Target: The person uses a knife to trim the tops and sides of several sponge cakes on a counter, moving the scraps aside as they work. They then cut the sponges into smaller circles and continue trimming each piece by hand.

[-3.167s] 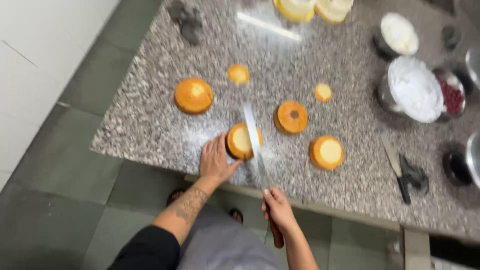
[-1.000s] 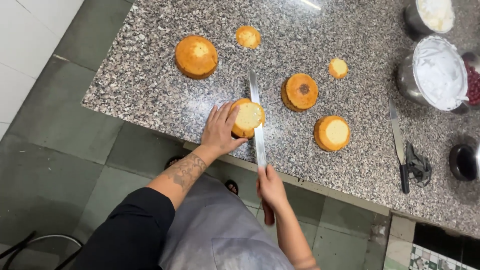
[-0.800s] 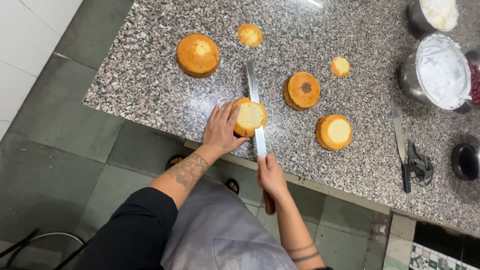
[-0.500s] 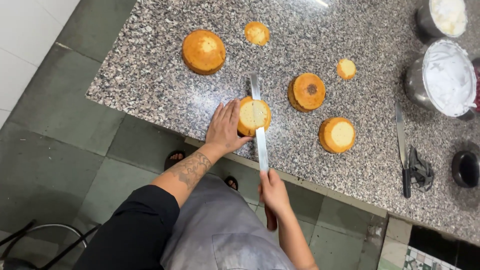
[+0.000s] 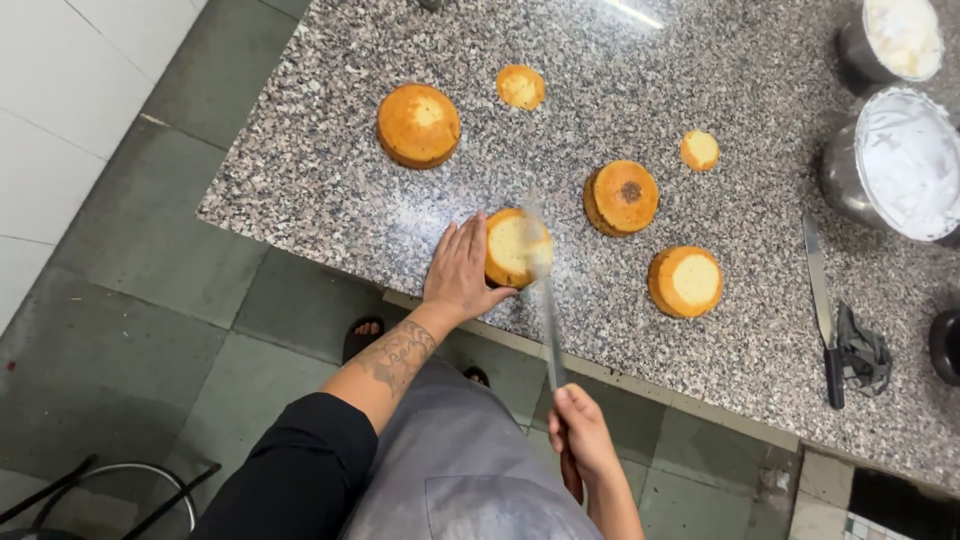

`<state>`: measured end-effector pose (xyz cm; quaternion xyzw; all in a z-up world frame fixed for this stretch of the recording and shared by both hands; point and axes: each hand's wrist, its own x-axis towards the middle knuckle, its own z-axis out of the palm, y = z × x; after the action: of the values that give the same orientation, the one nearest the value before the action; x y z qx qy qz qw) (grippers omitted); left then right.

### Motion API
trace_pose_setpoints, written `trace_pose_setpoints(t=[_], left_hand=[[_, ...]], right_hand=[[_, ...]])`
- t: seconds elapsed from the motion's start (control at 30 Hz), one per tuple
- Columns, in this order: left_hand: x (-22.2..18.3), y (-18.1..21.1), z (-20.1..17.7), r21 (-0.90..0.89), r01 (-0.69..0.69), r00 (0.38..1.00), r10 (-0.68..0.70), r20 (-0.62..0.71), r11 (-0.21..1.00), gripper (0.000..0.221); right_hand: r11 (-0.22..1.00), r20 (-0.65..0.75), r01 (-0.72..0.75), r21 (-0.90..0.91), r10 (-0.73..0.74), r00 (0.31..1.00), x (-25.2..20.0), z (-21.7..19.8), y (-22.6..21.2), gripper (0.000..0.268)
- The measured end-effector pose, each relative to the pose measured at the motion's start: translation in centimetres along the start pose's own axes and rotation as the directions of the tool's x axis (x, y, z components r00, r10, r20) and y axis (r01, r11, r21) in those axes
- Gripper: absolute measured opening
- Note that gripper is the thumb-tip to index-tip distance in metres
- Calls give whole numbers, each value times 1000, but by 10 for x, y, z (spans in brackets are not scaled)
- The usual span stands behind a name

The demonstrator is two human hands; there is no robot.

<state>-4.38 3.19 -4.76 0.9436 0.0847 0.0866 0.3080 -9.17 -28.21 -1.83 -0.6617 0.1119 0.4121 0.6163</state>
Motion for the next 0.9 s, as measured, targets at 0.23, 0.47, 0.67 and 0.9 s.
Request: trace_pose_setpoints(t=[0.23,0.47,0.67,0.9], left_hand=[[2,-4,1,-89,20,994,-29,-106,996,130],[42,13,21,-488,256,895,-395,-206,835,84],[49,27,23,-469,304,871,-441,-215,829,75],[48,18,37,-613,225,875,-434,-215,757,72]], right_hand=[[989,-174,118,-86,-131,976,22,4,2,28],[992,-178,122,23,-116,977,30,34,25,27],[996,-159,84,-11,-84,984,23,38,31,32],[994,-122,43,-99,-55,991,23,35,31,31]])
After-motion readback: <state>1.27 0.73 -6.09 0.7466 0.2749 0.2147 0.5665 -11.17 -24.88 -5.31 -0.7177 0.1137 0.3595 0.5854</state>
